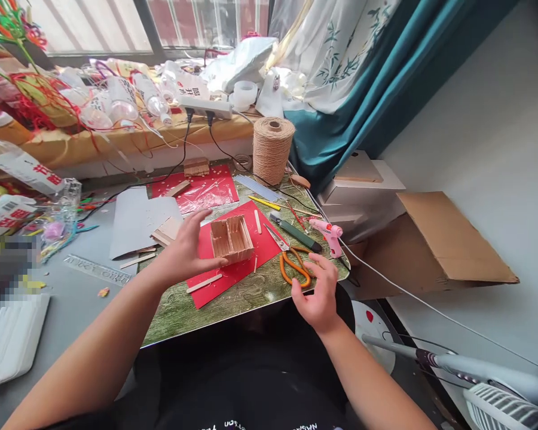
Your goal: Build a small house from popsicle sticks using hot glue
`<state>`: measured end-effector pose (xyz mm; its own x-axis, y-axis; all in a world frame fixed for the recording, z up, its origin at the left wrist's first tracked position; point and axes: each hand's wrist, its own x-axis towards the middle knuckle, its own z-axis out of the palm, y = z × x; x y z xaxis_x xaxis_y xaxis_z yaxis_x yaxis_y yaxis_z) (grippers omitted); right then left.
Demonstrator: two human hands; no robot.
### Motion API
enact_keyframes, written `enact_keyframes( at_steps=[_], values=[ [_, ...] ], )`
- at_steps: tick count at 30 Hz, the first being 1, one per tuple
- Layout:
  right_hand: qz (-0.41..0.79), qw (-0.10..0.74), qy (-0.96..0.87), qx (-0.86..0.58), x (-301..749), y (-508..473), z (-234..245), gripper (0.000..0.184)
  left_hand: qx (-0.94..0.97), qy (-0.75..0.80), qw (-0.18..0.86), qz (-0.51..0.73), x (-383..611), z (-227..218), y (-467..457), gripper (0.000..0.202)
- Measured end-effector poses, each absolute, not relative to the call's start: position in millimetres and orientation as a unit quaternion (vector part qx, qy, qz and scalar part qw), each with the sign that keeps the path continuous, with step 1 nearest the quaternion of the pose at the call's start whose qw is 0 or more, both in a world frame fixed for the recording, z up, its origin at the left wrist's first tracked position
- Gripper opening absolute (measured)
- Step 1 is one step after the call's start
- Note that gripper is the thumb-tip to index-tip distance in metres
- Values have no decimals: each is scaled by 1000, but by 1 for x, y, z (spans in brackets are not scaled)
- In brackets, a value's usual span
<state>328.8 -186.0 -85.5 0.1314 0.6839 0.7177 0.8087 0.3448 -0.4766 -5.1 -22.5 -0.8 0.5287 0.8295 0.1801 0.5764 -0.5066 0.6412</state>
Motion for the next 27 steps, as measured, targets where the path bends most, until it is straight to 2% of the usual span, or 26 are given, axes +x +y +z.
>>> enact_keyframes(
  at_steps=[1, 4, 6, 9, 14, 16, 20, 24, 27],
  values=[
    [-46, 490, -665, -561, 321, -185, -88, 53, 803, 434, 284, 294, -17, -1, -22, 99],
    [-19, 486, -686, -541, 305, -184, -95, 48, 629, 488, 345, 498, -51, -3, -19, 45],
    [-12, 482, -697, -530, 299, -182, -97, 47, 536, 525, 340, 568, -68, -7, -17, 37],
    [-5, 472, -707, -527, 294, -179, -101, 44, 520, 551, 316, 571, -81, -14, -14, 42],
    [-8, 453, -710, -540, 286, -174, -111, 43, 534, 515, 313, 594, -91, -30, -9, 66],
    [-14, 450, -708, -545, 283, -173, -113, 42, 539, 528, 297, 585, -97, -37, -6, 68],
    [-43, 445, -711, -543, 279, -171, -115, 40, 570, 561, 272, 535, -107, -47, 0, 58],
    [-59, 441, -711, -545, 279, -170, -118, 38, 582, 544, 324, 510, -109, -49, -3, 57],
    [-71, 439, -712, -543, 279, -171, -121, 38, 534, 507, 371, 565, -103, -47, -9, 64]
  ],
)
